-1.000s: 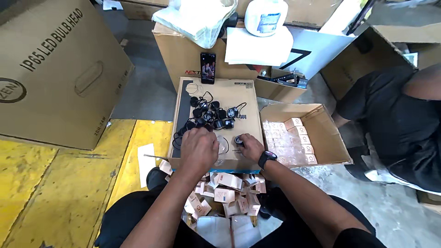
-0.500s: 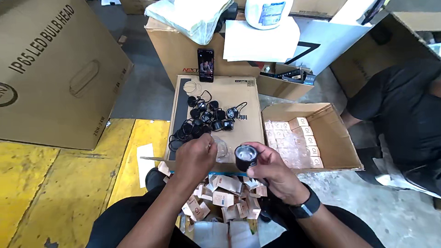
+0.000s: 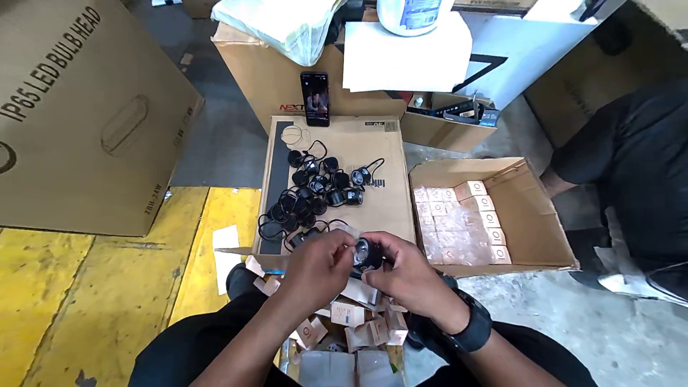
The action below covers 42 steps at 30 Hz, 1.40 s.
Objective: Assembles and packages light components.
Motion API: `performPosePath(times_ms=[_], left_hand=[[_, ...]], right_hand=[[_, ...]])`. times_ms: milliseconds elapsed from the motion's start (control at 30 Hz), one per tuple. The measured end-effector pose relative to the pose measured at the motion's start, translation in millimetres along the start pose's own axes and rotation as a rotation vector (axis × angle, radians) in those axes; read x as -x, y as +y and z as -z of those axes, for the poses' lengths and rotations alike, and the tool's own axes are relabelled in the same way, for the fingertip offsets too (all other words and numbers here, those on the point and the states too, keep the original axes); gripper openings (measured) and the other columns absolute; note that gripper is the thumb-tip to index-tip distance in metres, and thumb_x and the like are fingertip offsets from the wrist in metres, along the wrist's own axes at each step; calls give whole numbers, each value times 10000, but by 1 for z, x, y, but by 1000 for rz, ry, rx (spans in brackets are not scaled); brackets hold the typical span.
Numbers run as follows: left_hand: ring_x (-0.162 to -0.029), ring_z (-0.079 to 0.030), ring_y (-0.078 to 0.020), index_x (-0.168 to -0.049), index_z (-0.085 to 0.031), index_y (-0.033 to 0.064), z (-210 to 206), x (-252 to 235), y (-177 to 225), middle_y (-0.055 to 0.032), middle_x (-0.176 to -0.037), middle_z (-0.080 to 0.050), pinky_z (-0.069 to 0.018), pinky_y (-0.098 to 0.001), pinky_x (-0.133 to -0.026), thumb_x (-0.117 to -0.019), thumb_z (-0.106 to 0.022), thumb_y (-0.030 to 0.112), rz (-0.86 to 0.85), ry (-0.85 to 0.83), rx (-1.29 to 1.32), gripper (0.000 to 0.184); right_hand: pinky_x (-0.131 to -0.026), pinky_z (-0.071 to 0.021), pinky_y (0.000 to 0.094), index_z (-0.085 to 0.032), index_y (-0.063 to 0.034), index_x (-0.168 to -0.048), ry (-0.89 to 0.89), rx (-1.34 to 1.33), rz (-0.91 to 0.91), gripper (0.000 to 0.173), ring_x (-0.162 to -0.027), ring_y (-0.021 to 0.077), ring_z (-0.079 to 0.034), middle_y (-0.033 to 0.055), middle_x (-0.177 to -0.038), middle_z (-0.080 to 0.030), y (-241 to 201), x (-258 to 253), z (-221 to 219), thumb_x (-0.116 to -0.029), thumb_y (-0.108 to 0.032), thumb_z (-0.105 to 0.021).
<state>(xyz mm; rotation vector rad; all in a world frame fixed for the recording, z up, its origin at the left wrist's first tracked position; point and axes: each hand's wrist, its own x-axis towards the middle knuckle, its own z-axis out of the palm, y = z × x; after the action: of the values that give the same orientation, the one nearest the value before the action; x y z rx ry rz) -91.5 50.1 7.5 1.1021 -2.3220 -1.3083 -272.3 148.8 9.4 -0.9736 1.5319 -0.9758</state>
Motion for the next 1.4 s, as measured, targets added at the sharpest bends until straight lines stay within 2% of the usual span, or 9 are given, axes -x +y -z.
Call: performPosePath(times_ms=[133, 400, 633, 767, 900, 1100, 1233, 1333, 1400], left_hand=[[-677, -624, -94, -1048, -730, 156, -6, 3, 2, 32, -773, -666, -556, -349, -659, -987, -555, 260, -55, 2, -112, 212], [-820, -663, -119, -1041, -723, 142, -13, 8, 3, 12, -864, -691, -562, -352, -775, -1010, -540, 268, -108, 40, -169, 224], [-868, -685, -192, -986, -705, 124, -28, 10, 3, -18, -877, -701, -560, -386, -759, -1019, -512, 229, -311, 40, -348, 222], [-863, -687, -180, -967, -700, 129, -35, 11, 3, -12, -873, -699, -562, -369, -738, -1024, -512, 226, -340, 44, -340, 219], [-855, -669, -132, -1014, -701, 127, -28, 11, 6, 0, -890, -694, -561, -343, -768, -1026, -516, 244, -194, 22, -161, 219], [-647, -594, -61, -1052, -668, 96, -18, 9, 7, 20, -780, -640, -523, -241, -603, -1028, -569, 216, 4, 53, 293, 157], [-632, -596, -76, -1038, -652, 32, -13, 5, 11, -8, -759, -637, -511, -213, -586, -1018, -577, 102, 5, 166, 544, 104], [-668, -634, -114, -1037, -644, 11, -9, 3, 11, -35, -775, -649, -562, -253, -645, -1012, -579, 68, 18, 220, 682, 90], [-676, -641, -135, -1031, -643, 7, -6, 2, 11, -47, -785, -652, -573, -274, -660, -1012, -576, 65, 37, 249, 737, 91]], right_hand=[[-820, -611, 312, -508, -108, -1353, 53, 165, -16, 661, -972, 90, -706, -19, -1145, -716, 3, -1, -4, -761, -124, -800], [-892, -594, 356, -646, -159, -1262, -20, 486, 13, 470, -1002, 99, -683, -12, -1159, -683, 5, 0, -4, -816, -216, -781], [-741, -595, 401, -625, -143, -1160, 63, 597, -52, 408, -816, 147, -675, 19, -1006, -671, 3, 1, -6, -810, -265, -795], [-769, -610, 327, -554, -121, -1394, 114, 502, -9, 614, -866, 125, -683, 64, -1245, -623, 4, 1, -7, -823, -185, -770], [-730, -614, 270, -448, -112, -1511, 86, 286, 3, 705, -831, 94, -690, 66, -1378, -570, 2, -1, -7, -858, -89, -713], [-744, -640, 304, -457, -62, -1470, 166, 12, 87, 691, -903, 162, -718, 104, -1388, -577, -1, -1, -7, -869, -148, -788], [-806, -628, 320, -484, -9, -1400, 224, -107, 224, 628, -1012, 207, -698, 145, -1349, -591, -1, 0, -6, -897, -246, -775], [-910, -587, 355, -502, -3, -1389, 216, -139, 287, 537, -1128, 232, -653, 142, -1341, -602, 1, 0, -3, -969, -298, -659], [-937, -562, 378, -554, 3, -1331, 222, -139, 293, 405, -1162, 239, -637, 138, -1330, -620, 4, -1, -1, -978, -193, -523]])
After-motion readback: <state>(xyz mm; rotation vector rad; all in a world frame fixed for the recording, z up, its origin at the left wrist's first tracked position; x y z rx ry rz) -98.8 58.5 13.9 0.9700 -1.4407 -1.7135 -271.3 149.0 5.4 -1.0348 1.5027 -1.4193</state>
